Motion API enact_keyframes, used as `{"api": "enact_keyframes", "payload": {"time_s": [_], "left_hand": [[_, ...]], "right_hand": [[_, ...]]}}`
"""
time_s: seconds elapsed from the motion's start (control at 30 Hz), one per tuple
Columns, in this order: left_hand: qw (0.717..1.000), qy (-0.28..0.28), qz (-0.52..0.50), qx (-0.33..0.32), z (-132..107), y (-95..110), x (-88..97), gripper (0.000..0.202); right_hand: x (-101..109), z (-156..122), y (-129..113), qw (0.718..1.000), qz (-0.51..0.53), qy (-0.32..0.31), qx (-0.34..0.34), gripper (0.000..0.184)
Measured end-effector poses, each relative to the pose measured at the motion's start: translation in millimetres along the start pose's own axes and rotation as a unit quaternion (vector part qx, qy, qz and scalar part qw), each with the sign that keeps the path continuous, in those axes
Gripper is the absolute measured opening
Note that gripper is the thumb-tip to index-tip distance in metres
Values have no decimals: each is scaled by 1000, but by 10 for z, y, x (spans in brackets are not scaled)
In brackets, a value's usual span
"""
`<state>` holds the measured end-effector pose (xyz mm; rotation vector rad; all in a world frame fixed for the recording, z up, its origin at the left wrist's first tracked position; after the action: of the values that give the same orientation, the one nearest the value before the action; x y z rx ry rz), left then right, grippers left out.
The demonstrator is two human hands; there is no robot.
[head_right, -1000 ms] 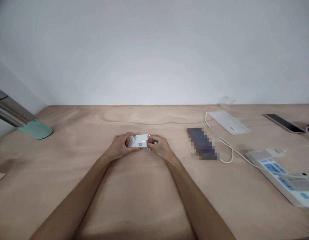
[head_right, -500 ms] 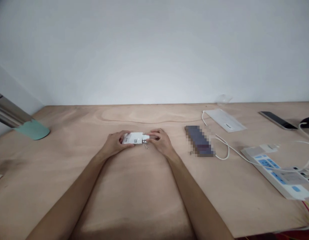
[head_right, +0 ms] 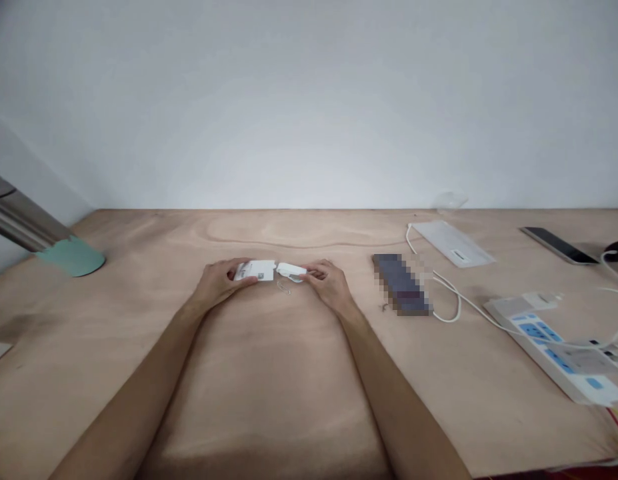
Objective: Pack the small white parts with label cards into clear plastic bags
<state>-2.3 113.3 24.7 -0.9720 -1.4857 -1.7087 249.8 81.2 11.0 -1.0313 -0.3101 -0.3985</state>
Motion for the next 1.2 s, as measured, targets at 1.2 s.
{"api": "enact_keyframes", "payload": {"time_s": [1.2], "left_hand": [[981, 80, 14, -179, -380, 770, -270, 46]], "right_hand": [[-315, -89, 84, 942, 290, 43, -166, 31]]}}
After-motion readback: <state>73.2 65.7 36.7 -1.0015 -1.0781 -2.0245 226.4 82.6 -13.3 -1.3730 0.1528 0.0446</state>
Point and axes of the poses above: each hand's wrist, its own z-axis towards the middle knuckle, its own x-axis out of the back of the hand, y = z × x, the point moved 8 cm from there along z, towards the middle knuckle, and after that the axes turned 12 degrees about x, right-handed, at the moved point
